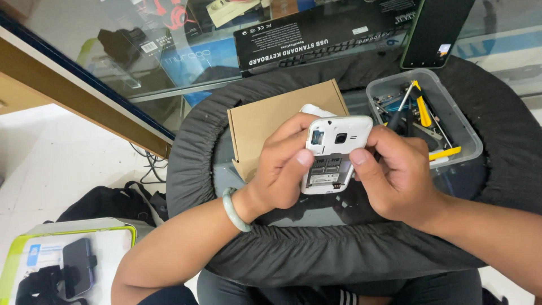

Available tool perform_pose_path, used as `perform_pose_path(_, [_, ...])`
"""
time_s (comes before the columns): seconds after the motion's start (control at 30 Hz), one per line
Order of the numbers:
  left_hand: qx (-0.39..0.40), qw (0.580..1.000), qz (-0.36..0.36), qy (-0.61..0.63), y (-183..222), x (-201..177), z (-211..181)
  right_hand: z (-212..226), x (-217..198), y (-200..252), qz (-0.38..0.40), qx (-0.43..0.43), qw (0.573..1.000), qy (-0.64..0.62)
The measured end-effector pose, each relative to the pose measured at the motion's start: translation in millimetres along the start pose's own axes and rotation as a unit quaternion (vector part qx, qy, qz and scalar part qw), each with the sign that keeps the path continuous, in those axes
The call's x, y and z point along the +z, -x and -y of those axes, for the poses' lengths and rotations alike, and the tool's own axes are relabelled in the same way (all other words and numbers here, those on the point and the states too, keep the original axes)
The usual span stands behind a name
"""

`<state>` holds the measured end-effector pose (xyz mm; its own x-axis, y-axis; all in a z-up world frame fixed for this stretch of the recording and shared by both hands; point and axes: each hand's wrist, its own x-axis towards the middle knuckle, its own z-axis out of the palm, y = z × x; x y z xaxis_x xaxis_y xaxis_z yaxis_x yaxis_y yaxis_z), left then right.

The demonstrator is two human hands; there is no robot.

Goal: Cleaning and polishing the exterior surfaces and edges of a white smartphone and its removable back cover using a small tool.

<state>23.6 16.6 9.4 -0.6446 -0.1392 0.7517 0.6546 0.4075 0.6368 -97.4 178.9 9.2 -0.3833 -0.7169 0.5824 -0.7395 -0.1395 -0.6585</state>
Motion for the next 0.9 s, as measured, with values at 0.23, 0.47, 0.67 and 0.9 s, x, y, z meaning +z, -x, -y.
perform_pose_path(0.23, [-0.007,1.0,-0.005,0.008,2.9,-0.6,2.6,-0.6,1.2,-1.3,0.0,-0.011,1.0,-0.003])
perform_pose_path(0.47, [0.007,1.0,0.008,-0.013,4.2,-1.5,2.6,-8.4,0.7,0.2,-0.001,-0.057,0.998,0.021])
perform_pose_path(0.67, [0.019,1.0,0.001,-0.009,3.9,0.9,5.1,-3.7,-0.6,-3.3,0.002,-0.053,0.999,0.006])
perform_pose_path(0.9, [0.017,1.0,0.0,-0.008,4.8,1.3,6.1,-7.3,-1.0,-4.3,0.008,-0.063,0.998,0.0])
